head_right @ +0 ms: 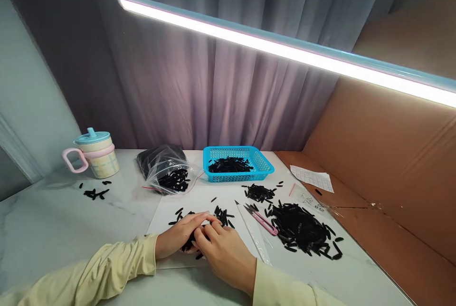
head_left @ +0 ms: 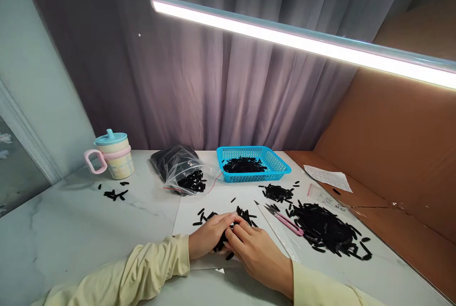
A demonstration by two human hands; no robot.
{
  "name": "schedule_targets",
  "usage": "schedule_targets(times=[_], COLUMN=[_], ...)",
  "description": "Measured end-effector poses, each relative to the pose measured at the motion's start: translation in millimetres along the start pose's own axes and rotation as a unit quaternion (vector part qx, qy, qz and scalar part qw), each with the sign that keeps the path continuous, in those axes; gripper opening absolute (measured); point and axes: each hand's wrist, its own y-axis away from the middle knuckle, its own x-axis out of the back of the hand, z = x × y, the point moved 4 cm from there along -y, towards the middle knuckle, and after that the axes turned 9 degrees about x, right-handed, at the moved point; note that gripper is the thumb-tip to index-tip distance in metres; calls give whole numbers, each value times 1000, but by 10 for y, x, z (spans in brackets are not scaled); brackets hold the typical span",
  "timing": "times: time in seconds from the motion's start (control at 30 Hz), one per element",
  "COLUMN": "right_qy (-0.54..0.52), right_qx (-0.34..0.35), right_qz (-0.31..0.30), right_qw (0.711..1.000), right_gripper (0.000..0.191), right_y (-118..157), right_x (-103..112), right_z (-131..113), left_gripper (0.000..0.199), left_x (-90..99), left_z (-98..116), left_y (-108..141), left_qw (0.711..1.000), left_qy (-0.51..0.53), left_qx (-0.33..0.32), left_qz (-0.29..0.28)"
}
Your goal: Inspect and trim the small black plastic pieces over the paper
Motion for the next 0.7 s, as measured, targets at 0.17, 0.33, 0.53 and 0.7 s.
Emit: schedule_targets(times=[0.17, 0.33, 0.53, 0.7], right_qy=[-23, -125, -342, -621], right_qx=[60, 20, -139, -322], right_qz=[11, 84, 143, 170], right_qw=[998, 988, 918, 694], right_gripper=[15, 26, 25, 30], right_y=[30, 28, 85, 141], right_x=[52, 132, 112, 27], right_z=[24, 62, 147, 255], left_gripper=[40, 39, 31, 28], left_x=[13, 53, 76, 111], left_z=[-103, -76, -29, -35], left_y=[-43, -36, -27, -30], left_qw=[998, 994, 989, 989], left_qy=[22, 46, 86, 103], left_qx=[53, 77, 89, 89], left_qz=[-38, -64, -78, -58])
